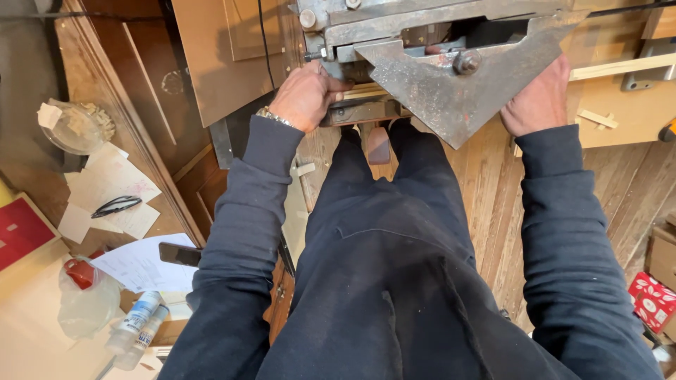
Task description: Cutting and measuring wooden molding pieces to create a picture frame using a manual miter chopper.
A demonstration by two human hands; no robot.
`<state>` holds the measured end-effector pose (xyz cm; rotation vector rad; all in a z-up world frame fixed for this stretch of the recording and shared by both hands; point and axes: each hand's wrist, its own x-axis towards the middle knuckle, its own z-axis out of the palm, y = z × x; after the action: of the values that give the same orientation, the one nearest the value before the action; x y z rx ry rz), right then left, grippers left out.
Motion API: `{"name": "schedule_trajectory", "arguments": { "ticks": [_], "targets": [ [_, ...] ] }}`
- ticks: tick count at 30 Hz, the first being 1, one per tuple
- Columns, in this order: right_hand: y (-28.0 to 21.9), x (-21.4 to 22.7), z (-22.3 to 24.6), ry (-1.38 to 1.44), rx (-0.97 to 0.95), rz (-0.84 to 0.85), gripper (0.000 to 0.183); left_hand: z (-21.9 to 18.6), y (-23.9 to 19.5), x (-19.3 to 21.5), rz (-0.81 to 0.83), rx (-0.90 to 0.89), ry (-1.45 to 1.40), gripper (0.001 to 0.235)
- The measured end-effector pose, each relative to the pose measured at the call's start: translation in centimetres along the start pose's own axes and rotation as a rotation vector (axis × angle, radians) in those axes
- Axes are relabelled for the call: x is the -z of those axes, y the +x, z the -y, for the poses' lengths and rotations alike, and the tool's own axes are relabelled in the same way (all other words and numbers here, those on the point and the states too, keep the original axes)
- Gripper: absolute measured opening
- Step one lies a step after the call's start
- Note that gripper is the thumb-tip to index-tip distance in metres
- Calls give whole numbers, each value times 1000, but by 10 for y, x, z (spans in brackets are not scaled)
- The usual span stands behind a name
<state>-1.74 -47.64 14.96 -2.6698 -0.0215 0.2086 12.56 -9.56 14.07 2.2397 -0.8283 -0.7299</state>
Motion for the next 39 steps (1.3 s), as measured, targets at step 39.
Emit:
{"name": "schedule_trajectory", "arguments": {
  "ticks": [39],
  "targets": [
    [-11, -30, -3, 31, -44, -118, 18, 5, -6, -12, -94, -35, -10, 18]
  ]
}}
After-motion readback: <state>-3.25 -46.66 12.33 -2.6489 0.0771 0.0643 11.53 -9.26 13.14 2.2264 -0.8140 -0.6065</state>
